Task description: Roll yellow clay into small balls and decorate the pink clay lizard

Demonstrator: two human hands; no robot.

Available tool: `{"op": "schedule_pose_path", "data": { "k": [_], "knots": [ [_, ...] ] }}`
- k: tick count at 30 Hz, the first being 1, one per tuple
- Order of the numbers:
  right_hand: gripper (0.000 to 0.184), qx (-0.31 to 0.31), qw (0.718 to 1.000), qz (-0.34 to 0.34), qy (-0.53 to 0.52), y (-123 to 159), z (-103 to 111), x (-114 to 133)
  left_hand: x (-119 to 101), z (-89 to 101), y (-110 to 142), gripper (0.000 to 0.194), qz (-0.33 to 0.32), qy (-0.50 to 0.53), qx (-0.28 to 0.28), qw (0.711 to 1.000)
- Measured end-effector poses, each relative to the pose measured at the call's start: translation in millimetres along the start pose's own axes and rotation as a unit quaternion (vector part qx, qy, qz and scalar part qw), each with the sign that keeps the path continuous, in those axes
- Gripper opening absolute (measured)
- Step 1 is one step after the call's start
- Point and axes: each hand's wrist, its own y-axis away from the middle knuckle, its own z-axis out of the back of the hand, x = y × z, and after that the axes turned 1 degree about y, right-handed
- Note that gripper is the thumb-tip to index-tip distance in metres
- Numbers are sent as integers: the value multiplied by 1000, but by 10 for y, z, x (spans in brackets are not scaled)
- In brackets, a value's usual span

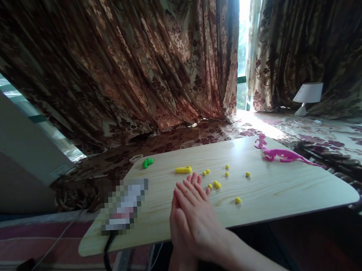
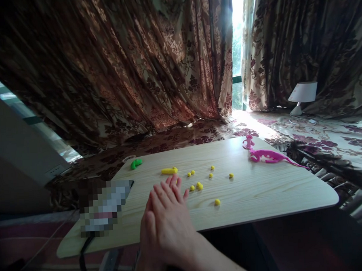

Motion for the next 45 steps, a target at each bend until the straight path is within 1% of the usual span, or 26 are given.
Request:
{"op": "schedule_pose_path", "data": {
  "k": [2, 4, 6, 8, 9, 10, 11, 13, 15, 16, 18, 20, 22, 24, 25, 27, 29, 31, 33, 34, 35, 38, 41, 43, 45],
  "knots": [
    [45, -10, 998, -55, 12, -94, 10, -120, 48, -1, 22, 48, 21, 17, 9, 1000],
    [47, -5, 997, -69, 21, -86, 12, -181, 44, 44, 5, 47, 37, 45, 19, 998],
    [51, 12, 999, -37, 22, 28, -9, -125, 6, 119, -49, 47, 15, 67, 22, 997],
    [53, 31, 999, 13, 9, 146, -41, 1, -13, 179, -102, 47, -19, 73, 25, 997],
    [53, 34, 999, 26, 1, 169, -54, 53, -4, 187, -114, 47, -28, 75, 29, 996],
    [53, 31, 999, 25, -6, 154, -59, 78, 17, 176, -112, 48, -25, 76, 34, 996],
    [50, 20, 1000, 10, -9, 103, -54, 66, 46, 144, -95, 47, -14, 77, 39, 996],
    [43, -10, 999, -51, -9, -68, -12, -73, 105, 35, -32, 45, 27, 77, 50, 995],
    [39, -29, 993, -114, -17, -241, 71, -312, 140, -86, 33, 41, 57, 74, 58, 994],
    [37, -30, 990, -135, -25, -298, 120, -438, 149, -135, 54, 39, 71, 73, 60, 993],
    [35, -24, 986, -159, -40, -333, 212, -652, 173, -191, 55, 37, 99, 66, 56, 991],
    [39, -15, 983, -174, -52, -288, 277, -793, 230, -202, 8, 41, 115, 45, 48, 991],
    [45, -16, 978, -197, -65, -226, 315, -883, 320, -199, -71, 43, 109, -6, 35, 993],
    [51, -26, 972, -220, -76, -193, 354, -972, 406, -199, -166, 36, 69, -138, 22, 988],
    [53, -32, 969, -231, -79, -190, 386, -1029, 435, -198, -221, 31, 40, -218, 16, 975],
    [59, -42, 964, -254, -71, -198, 488, -1174, 450, -189, -350, 27, -20, -356, 5, 934],
    [59, -48, 960, -274, -41, -201, 629, -1340, 423, -166, -504, 27, -65, -429, -1, 901],
    [46, -44, 957, -285, 3, -184, 769, -1488, 398, -141, -662, 18, -100, -495, 11, 863],
    [24, -22, 957, -285, 46, -154, 862, -1584, 414, -135, -784, 6, -132, -563, 43, 815],
    [14, -7, 958, -281, 64, -140, 885, -1611, 441, -143, -824, 7, -145, -592, 64, 790],
    [9, 8, 958, -274, 79, -127, 893, -1625, 478, -157, -849, 12, -156, -618, 84, 766],
    [21, 45, 961, -249, 114, -95, 861, -1624, 606, -219, -852, 20, -180, -681, 131, 698],
    [26, 72, 960, -230, 144, -58, 823, -1612, 655, -265, -817, 15, -196, -728, 154, 638],
    [26, 84, 959, -220, 161, -25, 828, -1606, 589, -261, -801, 11, -204, -749, 167, 607],
    [25, 87, 958, -212, 174, 11, 861, -1585, 438, -217, -799, 13, -213, -764, 173, 584]
  ]
}}
